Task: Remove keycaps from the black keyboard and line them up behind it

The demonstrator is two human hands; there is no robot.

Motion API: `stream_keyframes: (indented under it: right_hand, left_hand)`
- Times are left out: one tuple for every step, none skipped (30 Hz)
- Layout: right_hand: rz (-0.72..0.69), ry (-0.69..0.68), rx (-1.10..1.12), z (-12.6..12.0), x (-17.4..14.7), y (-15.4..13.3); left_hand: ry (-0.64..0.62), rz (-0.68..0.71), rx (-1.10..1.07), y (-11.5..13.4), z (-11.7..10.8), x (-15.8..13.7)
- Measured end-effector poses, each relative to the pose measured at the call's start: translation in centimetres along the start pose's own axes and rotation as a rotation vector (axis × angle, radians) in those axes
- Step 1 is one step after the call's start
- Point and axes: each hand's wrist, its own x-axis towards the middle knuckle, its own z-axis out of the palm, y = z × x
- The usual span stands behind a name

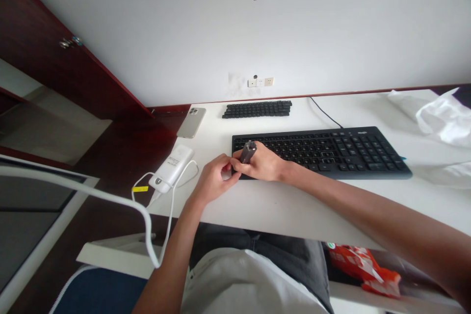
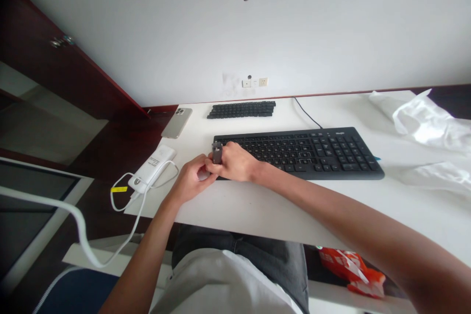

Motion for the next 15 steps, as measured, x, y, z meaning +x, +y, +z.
stream_keyframes:
  right_hand:
    - [0.028, 0.010, 0.038, 0.02, 0.05, 0.07]
    - [0.065, 0.015, 0.088, -0.01, 0.10, 0.19]
    - [0.106, 0.015, 0.140, -0.06, 0.16, 0.31]
    - [0.146, 0.012, 0.187, -0.14, 0.21, 0.43]
    - [0.176, 0.007, 0.226, -0.23, 0.25, 0.54]
    - [0.191, 0.002, 0.256, -0.32, 0.29, 0.61]
    - [0.191, -0.005, 0.282, -0.41, 0.31, 0.66]
    - [0.178, -0.016, 0.304, -0.50, 0.31, 0.69]
    - [0.159, -0.031, 0.322, -0.59, 0.31, 0.70]
    - [0.137, -0.049, 0.334, -0.67, 0.30, 0.70]
    - [0.114, -0.068, 0.337, -0.75, 0.28, 0.68]
    - [0.091, -0.083, 0.332, -0.82, 0.27, 0.65]
    - [0.071, -0.094, 0.316, -0.87, 0.26, 0.59]
    - [0.054, -0.101, 0.290, -0.91, 0.27, 0.50]
    - [0.037, -0.106, 0.252, -0.94, 0.30, 0.40]
  left_hand:
    - [0.000, 0.002, -0.002, 0.00, -0.02, 0.01]
    - [0.000, 0.005, -0.006, 0.00, -0.04, 0.03]
    - [-0.002, 0.008, -0.010, 0.00, -0.08, 0.05]
    - [-0.004, 0.010, -0.016, 0.00, -0.11, 0.07]
    - [-0.007, 0.010, -0.022, 0.01, -0.15, 0.09]
    - [-0.011, 0.008, -0.028, 0.03, -0.18, 0.10]
    - [-0.012, 0.006, -0.033, 0.05, -0.20, 0.11]
    - [-0.011, 0.004, -0.038, 0.08, -0.21, 0.11]
    - [-0.011, 0.002, -0.042, 0.11, -0.22, 0.10]
    - [-0.010, 0.001, -0.044, 0.14, -0.22, 0.09]
    - [-0.009, 0.001, -0.044, 0.16, -0.21, 0.07]
    - [-0.008, 0.002, -0.041, 0.17, -0.19, 0.05]
    - [-0.009, 0.003, -0.034, 0.18, -0.18, 0.03]
    - [-0.010, 0.004, -0.025, 0.17, -0.15, 0.02]
    - [-0.012, 0.005, -0.015, 0.16, -0.13, 0.01]
